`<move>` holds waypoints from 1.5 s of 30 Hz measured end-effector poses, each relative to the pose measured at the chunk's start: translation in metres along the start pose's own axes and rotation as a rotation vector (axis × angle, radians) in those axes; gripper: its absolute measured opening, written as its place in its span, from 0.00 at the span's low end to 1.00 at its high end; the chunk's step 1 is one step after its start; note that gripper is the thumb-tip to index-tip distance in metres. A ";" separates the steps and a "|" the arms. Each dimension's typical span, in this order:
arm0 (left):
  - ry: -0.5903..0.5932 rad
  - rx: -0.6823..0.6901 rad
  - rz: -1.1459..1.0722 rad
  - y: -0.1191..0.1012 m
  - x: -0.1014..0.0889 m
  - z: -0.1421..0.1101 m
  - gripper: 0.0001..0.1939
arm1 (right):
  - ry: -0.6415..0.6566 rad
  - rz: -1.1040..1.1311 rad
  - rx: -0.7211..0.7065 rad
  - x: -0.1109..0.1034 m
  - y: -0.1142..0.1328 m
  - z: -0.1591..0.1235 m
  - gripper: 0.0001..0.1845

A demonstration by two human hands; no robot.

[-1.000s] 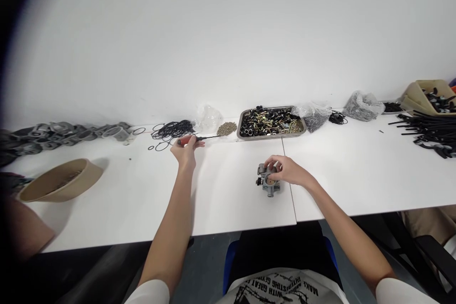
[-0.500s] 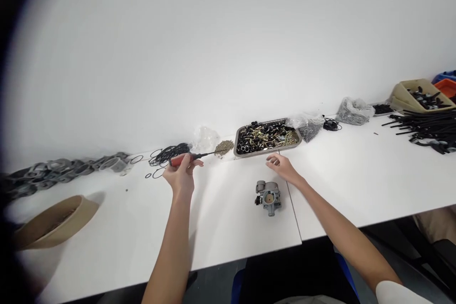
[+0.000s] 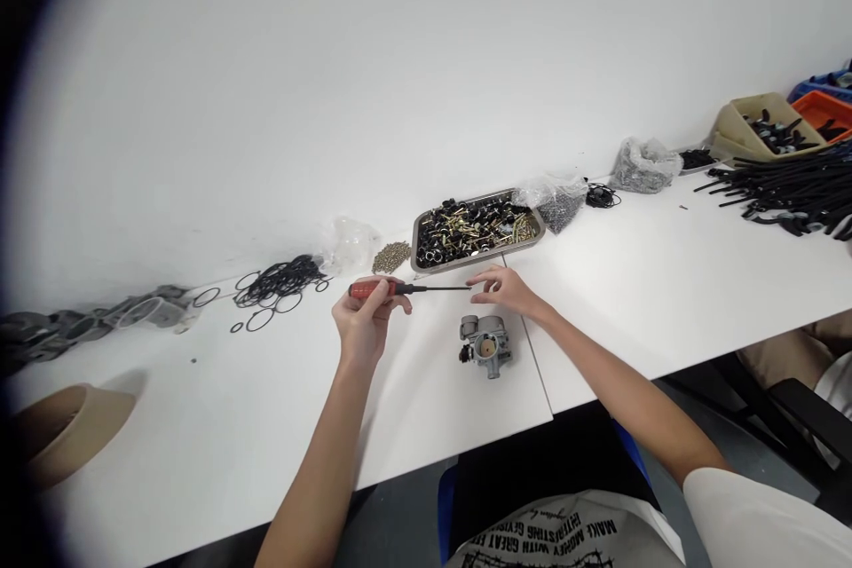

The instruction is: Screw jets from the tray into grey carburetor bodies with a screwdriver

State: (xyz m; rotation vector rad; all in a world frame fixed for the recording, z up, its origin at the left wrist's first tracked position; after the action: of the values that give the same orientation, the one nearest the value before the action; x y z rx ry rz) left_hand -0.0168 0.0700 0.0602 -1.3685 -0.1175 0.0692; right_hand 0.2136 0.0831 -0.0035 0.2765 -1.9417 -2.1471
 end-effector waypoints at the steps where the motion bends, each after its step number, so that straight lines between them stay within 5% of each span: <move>1: 0.002 -0.008 -0.001 0.000 0.001 -0.001 0.16 | 0.007 0.010 0.005 0.000 0.000 0.000 0.20; 12: 0.032 -0.040 -0.051 -0.001 0.009 -0.005 0.16 | -0.018 0.073 0.012 -0.005 -0.003 0.002 0.16; 29: 0.099 0.000 0.098 -0.011 0.021 -0.009 0.13 | -0.009 -0.140 -0.041 -0.003 0.007 -0.003 0.10; 37: 0.292 0.060 0.348 -0.044 0.051 -0.009 0.09 | -0.114 0.032 -0.077 -0.019 0.025 -0.004 0.14; 45: 0.202 0.318 0.323 -0.135 0.059 0.014 0.07 | -0.189 0.237 -0.118 -0.034 0.037 -0.009 0.14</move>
State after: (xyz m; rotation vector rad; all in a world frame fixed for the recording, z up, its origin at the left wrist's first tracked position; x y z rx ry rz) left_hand 0.0376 0.0636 0.1979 -1.0588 0.2751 0.2107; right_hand 0.2504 0.0812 0.0315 -0.1752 -1.8255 -2.1829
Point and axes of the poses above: each hand's wrist, its own z-axis towards the middle knuckle, its own x-axis out of the palm, y = z × x, the point moved 10 cm from there along z, towards the middle knuckle, and after that the axes turned 14 degrees about z, right-handed, at the moved point
